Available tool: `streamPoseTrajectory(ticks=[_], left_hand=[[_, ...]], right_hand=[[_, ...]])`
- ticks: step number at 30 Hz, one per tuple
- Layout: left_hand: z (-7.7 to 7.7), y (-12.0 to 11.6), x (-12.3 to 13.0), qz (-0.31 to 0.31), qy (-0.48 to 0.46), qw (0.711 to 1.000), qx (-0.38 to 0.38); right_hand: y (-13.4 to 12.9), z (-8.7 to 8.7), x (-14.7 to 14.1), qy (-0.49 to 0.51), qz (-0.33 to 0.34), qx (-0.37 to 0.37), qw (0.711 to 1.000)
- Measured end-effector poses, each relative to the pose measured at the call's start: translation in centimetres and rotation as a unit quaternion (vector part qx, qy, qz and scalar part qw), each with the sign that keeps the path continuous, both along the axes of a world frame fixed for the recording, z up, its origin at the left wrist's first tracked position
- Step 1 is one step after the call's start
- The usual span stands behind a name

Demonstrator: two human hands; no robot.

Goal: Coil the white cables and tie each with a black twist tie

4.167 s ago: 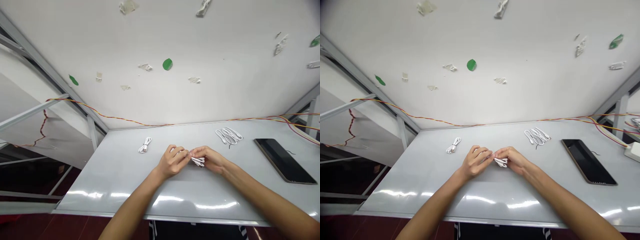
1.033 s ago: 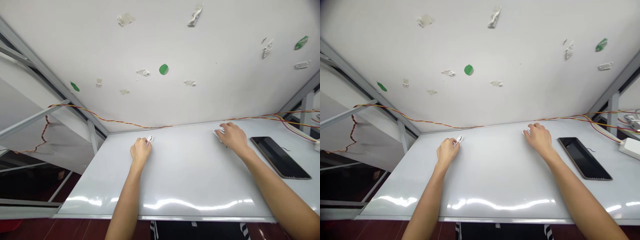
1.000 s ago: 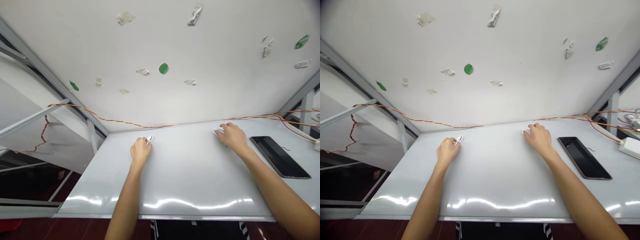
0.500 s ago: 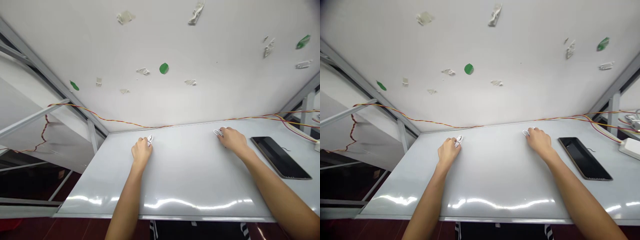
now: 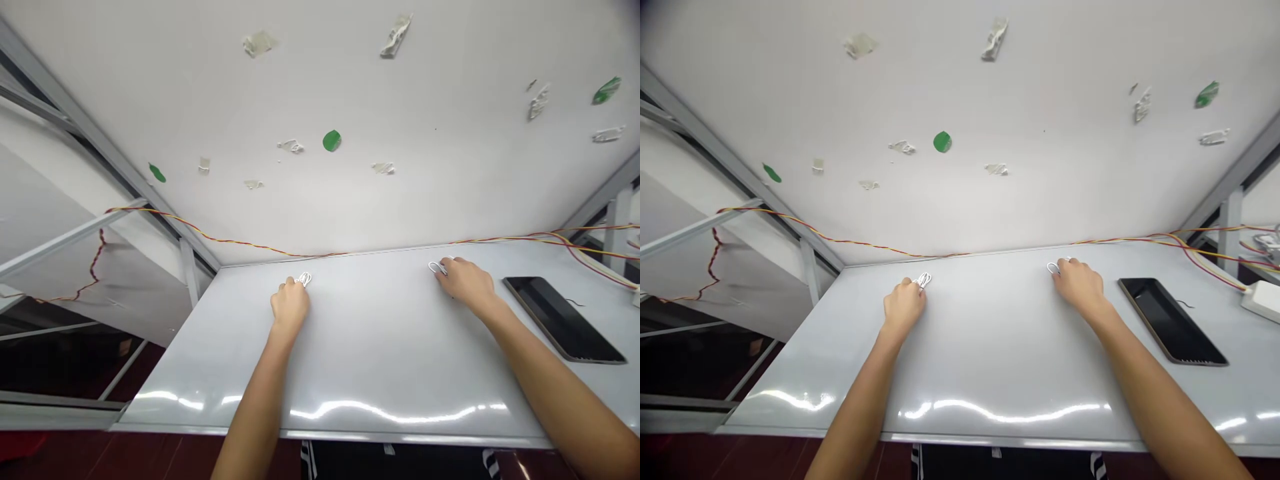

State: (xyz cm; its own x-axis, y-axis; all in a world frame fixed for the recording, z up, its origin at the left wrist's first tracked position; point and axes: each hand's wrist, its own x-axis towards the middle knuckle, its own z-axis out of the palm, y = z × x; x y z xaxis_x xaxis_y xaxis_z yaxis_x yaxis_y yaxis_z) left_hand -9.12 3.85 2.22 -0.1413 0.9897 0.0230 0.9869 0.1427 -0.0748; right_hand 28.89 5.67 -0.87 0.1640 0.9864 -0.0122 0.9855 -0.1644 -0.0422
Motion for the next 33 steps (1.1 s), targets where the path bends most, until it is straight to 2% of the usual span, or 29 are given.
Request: streamPoseTrajectory(ticks=[16, 19, 22, 24, 27, 30, 33], left_hand=[[-0.9, 1.0, -1.2, 0.031, -0.062, 0.997, 0.031], [-0.7, 0.8, -1.2, 0.02, -0.061, 0.997, 0.033], [-0.6, 0.5, -0.7, -0.018, -0.07, 0.997, 0.042], [-0.6, 0.3, -0.1, -0.046, -0.085, 0.994, 0.041], [-0.6, 0.0, 0.8, -0.066, -0.107, 0.992, 0.034], [-0.7, -0.2, 1.6, -0.086, -0.137, 0.986, 0.028], [-0.7, -0.7, 2.6, -0.152, -0.201, 0.967, 0.028]], right_hand=[[-0.1, -0.4, 0.3, 0.008, 0.009, 0.035, 0.999], [-0.1, -0.5, 0.3, 0.003, 0.016, 0.069, 0.998], [-0.3, -0.1, -0.5, -0.009, 0.033, 0.132, 0.991], [-0.5, 0.3, -1.6, 0.001, 0.063, 0.187, 0.98], [-1.2, 0.4, -4.1, 0.052, 0.151, 0.255, 0.954], [-2.1, 0.1, -6.6, 0.095, 0.238, 0.261, 0.931], [-3.0, -0.2, -8.3, 0.135, 0.307, 0.247, 0.909]])
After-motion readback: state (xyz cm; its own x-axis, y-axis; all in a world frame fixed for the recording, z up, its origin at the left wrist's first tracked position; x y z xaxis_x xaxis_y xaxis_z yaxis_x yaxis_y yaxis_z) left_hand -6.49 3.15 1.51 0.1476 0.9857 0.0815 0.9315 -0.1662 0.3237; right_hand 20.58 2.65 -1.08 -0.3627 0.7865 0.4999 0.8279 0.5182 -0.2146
